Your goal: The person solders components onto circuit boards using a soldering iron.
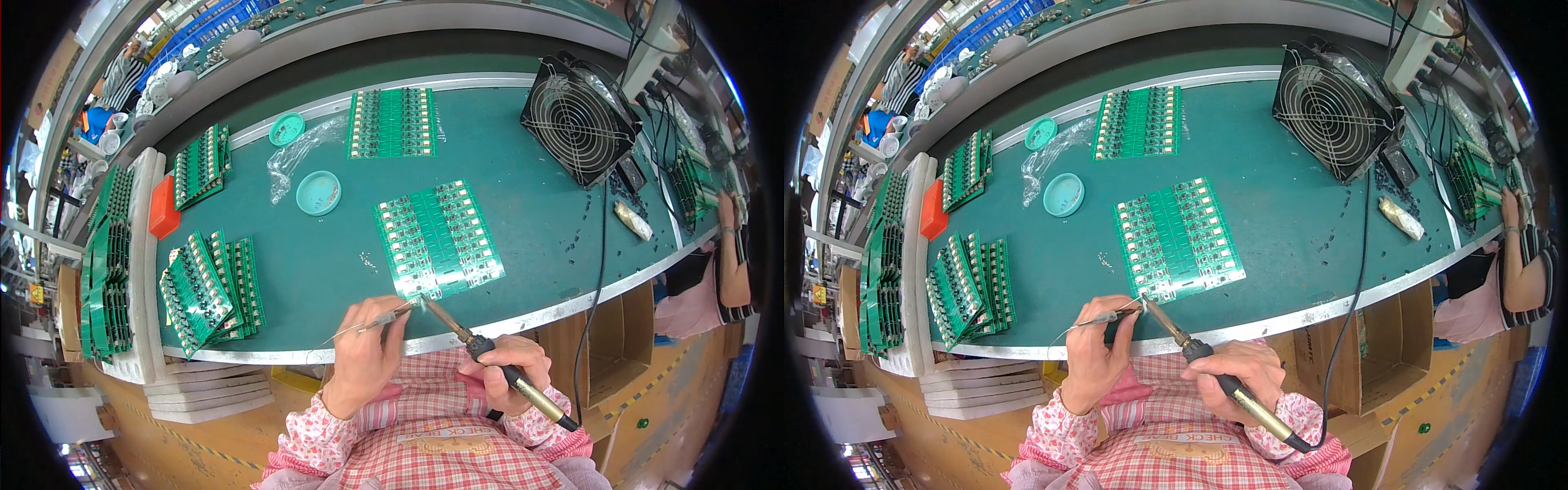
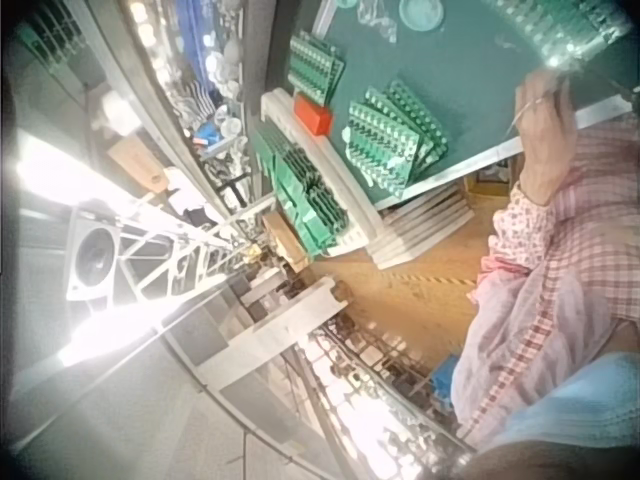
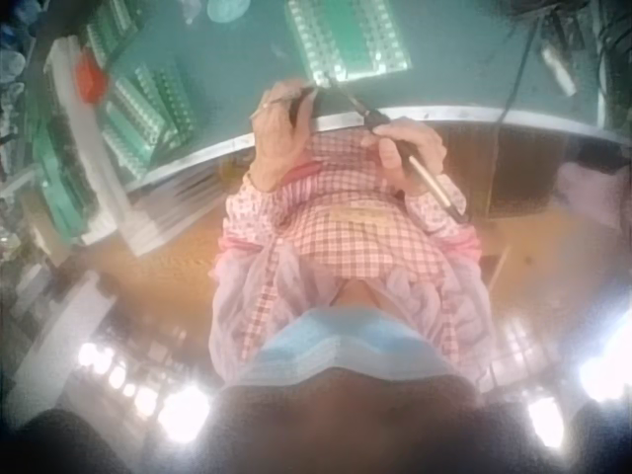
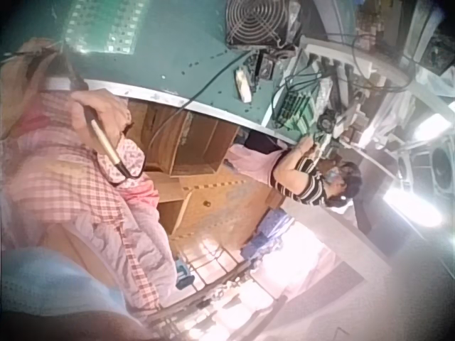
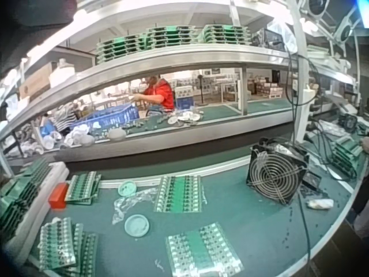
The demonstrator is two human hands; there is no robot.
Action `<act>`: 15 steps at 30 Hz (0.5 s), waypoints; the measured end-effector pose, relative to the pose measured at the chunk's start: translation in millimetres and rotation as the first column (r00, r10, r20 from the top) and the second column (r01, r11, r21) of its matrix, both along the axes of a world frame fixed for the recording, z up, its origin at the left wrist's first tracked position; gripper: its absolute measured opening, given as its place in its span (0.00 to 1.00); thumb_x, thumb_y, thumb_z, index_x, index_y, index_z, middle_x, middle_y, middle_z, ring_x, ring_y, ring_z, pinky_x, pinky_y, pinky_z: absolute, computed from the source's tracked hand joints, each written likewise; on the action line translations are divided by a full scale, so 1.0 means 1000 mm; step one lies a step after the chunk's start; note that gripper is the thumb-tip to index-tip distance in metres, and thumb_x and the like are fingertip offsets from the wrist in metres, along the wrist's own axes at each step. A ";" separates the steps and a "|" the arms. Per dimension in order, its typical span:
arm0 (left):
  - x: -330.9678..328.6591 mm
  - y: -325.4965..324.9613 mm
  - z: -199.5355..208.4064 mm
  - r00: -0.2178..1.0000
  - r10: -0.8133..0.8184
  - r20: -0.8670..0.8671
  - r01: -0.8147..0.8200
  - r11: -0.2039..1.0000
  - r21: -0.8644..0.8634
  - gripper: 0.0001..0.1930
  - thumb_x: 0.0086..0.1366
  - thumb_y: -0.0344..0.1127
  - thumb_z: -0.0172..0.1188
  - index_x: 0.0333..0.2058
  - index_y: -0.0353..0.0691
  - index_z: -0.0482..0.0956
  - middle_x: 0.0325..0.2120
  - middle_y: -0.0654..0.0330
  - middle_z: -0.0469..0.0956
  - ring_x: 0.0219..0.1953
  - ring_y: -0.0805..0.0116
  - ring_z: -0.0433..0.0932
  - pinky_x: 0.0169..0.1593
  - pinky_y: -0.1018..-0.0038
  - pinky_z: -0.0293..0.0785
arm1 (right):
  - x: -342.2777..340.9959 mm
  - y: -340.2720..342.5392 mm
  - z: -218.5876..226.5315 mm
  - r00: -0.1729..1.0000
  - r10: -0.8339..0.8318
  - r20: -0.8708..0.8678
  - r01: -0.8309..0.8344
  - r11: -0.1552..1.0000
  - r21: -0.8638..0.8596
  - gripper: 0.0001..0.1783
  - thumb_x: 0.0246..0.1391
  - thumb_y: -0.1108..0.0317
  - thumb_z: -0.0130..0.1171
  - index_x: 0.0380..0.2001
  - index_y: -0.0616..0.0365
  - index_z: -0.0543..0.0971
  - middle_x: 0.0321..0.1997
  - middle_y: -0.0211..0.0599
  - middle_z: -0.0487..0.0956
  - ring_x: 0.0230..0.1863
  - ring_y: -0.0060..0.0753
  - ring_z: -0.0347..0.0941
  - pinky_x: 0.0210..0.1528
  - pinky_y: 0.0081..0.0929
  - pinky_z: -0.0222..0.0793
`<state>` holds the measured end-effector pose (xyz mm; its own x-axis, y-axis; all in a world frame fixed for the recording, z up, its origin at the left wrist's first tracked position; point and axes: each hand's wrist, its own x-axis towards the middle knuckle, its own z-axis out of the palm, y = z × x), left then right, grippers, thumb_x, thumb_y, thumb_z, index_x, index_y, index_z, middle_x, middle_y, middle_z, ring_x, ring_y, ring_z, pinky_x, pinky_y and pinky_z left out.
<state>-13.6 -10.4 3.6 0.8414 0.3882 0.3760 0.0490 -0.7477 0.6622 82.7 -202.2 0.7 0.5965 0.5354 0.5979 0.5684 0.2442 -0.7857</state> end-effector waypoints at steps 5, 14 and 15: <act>0.001 0.000 0.000 1.000 -0.002 0.008 0.002 1.000 -0.006 0.11 0.59 0.20 0.64 0.40 0.36 0.78 0.37 0.53 0.82 0.38 0.53 0.81 0.43 0.65 0.75 | -0.001 0.000 -0.002 0.999 -0.012 -0.040 0.011 1.000 -0.030 0.08 0.57 0.73 0.63 0.40 0.61 0.77 0.23 0.35 0.84 0.23 0.33 0.83 0.25 0.28 0.78; 0.001 0.001 0.000 1.000 0.001 0.005 -0.001 1.000 -0.010 0.10 0.59 0.20 0.64 0.40 0.36 0.79 0.37 0.53 0.82 0.38 0.53 0.81 0.42 0.66 0.76 | -0.007 0.002 -0.016 0.997 -0.063 -0.055 0.051 0.979 -0.196 0.06 0.59 0.71 0.59 0.37 0.62 0.75 0.19 0.37 0.83 0.22 0.31 0.83 0.27 0.26 0.79; 0.001 0.001 0.000 1.000 0.001 0.005 0.000 1.000 -0.011 0.10 0.59 0.20 0.64 0.40 0.36 0.79 0.37 0.53 0.82 0.38 0.53 0.81 0.43 0.65 0.76 | -0.007 0.004 -0.016 0.997 -0.063 -0.055 0.051 0.979 -0.196 0.06 0.59 0.71 0.59 0.37 0.62 0.75 0.19 0.37 0.83 0.22 0.31 0.83 0.27 0.26 0.79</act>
<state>-13.1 -9.8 3.2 0.8394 0.3929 0.3755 0.0462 -0.7401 0.6709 75.8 -198.6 -14.9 0.6611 0.6020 0.4478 0.5271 0.0520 -0.8482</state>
